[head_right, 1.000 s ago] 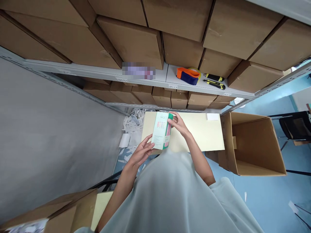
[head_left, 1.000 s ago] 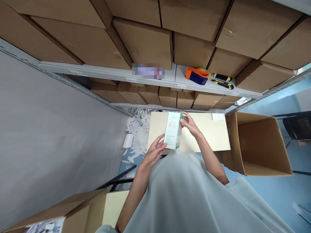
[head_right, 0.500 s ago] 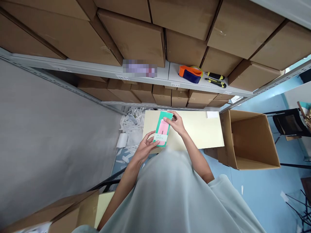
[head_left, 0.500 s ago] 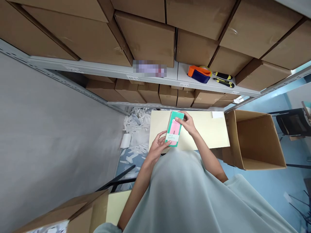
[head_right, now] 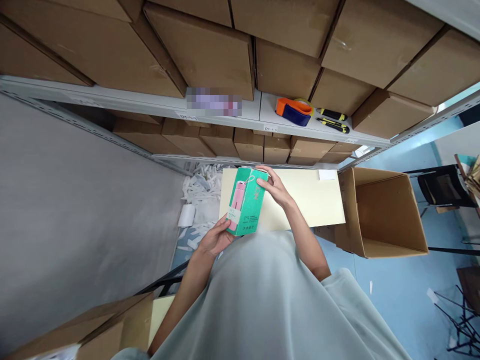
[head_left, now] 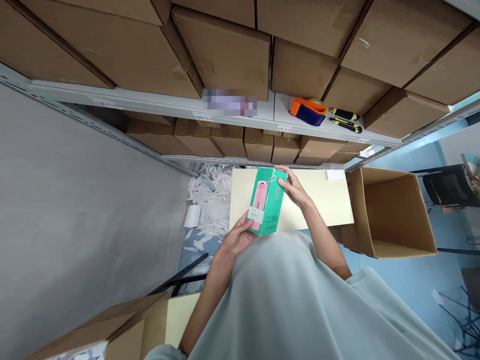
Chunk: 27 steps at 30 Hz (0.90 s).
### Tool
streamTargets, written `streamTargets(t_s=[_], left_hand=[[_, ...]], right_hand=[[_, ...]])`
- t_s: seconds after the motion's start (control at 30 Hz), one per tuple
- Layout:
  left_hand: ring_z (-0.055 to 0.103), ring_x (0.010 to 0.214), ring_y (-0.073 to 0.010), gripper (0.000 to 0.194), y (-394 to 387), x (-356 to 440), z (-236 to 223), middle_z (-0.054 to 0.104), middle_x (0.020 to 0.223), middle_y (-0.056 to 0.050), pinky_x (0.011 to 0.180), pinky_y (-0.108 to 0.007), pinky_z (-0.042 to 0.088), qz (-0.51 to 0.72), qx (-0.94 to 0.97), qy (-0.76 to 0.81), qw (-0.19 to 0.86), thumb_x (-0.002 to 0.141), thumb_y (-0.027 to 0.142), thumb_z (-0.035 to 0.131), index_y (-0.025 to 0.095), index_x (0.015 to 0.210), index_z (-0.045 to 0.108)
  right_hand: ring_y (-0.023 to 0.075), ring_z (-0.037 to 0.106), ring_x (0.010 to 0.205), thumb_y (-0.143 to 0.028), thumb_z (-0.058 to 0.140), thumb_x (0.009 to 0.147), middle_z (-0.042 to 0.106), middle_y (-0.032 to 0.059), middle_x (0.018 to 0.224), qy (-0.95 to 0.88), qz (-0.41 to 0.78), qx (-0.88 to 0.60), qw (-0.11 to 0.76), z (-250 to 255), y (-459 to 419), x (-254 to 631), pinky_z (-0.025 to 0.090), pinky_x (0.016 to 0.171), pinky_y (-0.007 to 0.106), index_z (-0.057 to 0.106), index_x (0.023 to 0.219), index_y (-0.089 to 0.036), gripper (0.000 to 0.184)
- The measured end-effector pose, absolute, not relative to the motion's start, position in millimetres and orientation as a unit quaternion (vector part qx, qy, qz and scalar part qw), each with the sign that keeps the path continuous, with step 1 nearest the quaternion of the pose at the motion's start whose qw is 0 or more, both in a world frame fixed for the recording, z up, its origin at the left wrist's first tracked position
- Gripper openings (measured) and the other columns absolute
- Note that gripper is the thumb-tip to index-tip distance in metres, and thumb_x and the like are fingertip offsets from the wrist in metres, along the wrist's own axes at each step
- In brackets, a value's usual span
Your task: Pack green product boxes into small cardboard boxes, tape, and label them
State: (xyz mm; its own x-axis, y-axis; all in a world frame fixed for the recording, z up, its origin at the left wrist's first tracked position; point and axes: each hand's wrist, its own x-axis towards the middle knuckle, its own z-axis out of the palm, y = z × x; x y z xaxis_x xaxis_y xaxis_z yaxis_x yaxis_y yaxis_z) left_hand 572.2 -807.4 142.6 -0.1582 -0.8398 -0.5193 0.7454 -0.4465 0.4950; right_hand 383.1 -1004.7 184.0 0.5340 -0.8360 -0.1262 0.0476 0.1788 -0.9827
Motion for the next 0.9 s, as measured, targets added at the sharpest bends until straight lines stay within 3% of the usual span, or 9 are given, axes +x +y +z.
streamTargets(t_s=[0.2, 0.37, 0.57, 0.77, 0.9], left_hand=[[0.078, 0.124, -0.0314, 0.094, -814, 576, 140, 0.072, 0.153, -0.013, 0.093, -0.038, 0.066, -0.704, 0.469, -0.158, 0.51, 0.082, 0.044, 0.099, 0.035, 0.165, 0.056], [0.072, 0.135, -0.0346, 0.094, -822, 573, 136, 0.077, 0.141, -0.015, 0.111, -0.044, 0.059, -0.63, 0.542, -0.242, 0.501, 0.069, 0.045, 0.106, 0.027, 0.151, 0.064], [0.075, 0.131, -0.0359, 0.089, -821, 568, 136, 0.08, 0.135, -0.014, 0.108, -0.046, 0.063, -0.623, 0.551, -0.226, 0.507, 0.07, 0.05, 0.105, 0.025, 0.146, 0.066], [0.082, 0.116, -0.0376, 0.08, -809, 572, 132, 0.083, 0.132, -0.013, 0.101, -0.053, 0.068, -0.729, 0.43, -0.088, 0.526, 0.076, 0.049, 0.097, 0.027, 0.148, 0.069], [0.082, 0.117, -0.0413, 0.072, -808, 572, 126, 0.084, 0.13, -0.016, 0.101, -0.058, 0.068, -0.761, 0.38, 0.012, 0.525, 0.08, 0.04, 0.091, 0.023, 0.148, 0.072]], right_hand=[[0.0227, 0.071, 0.104, -0.067, 0.097, 0.073, 0.075, 0.0043, 0.118, 0.404, -0.363, -0.548, 0.636, 178, -1007, 394, 0.062, 0.09, 0.033, 0.072, 0.114, -0.027, 0.062], [0.0215, 0.07, 0.096, -0.069, 0.097, 0.069, 0.075, 0.0039, 0.111, 0.439, -0.368, -0.534, 0.622, 167, -1004, 400, 0.061, 0.084, 0.033, 0.071, 0.109, -0.027, 0.063], [0.0193, 0.069, 0.097, -0.068, 0.097, 0.074, 0.074, 0.0038, 0.118, 0.428, -0.348, -0.542, 0.635, 166, -1007, 392, 0.06, 0.085, 0.031, 0.072, 0.114, -0.027, 0.063], [0.0259, 0.072, 0.12, -0.078, 0.088, 0.083, 0.077, 0.0073, 0.131, 0.345, -0.307, -0.531, 0.71, 182, -1012, 377, 0.062, 0.098, 0.036, 0.067, 0.142, -0.032, 0.079], [0.0283, 0.075, 0.119, -0.078, 0.09, 0.08, 0.079, 0.0063, 0.128, 0.334, -0.296, -0.529, 0.722, 189, -1012, 379, 0.063, 0.1, 0.04, 0.07, 0.136, -0.031, 0.076]])
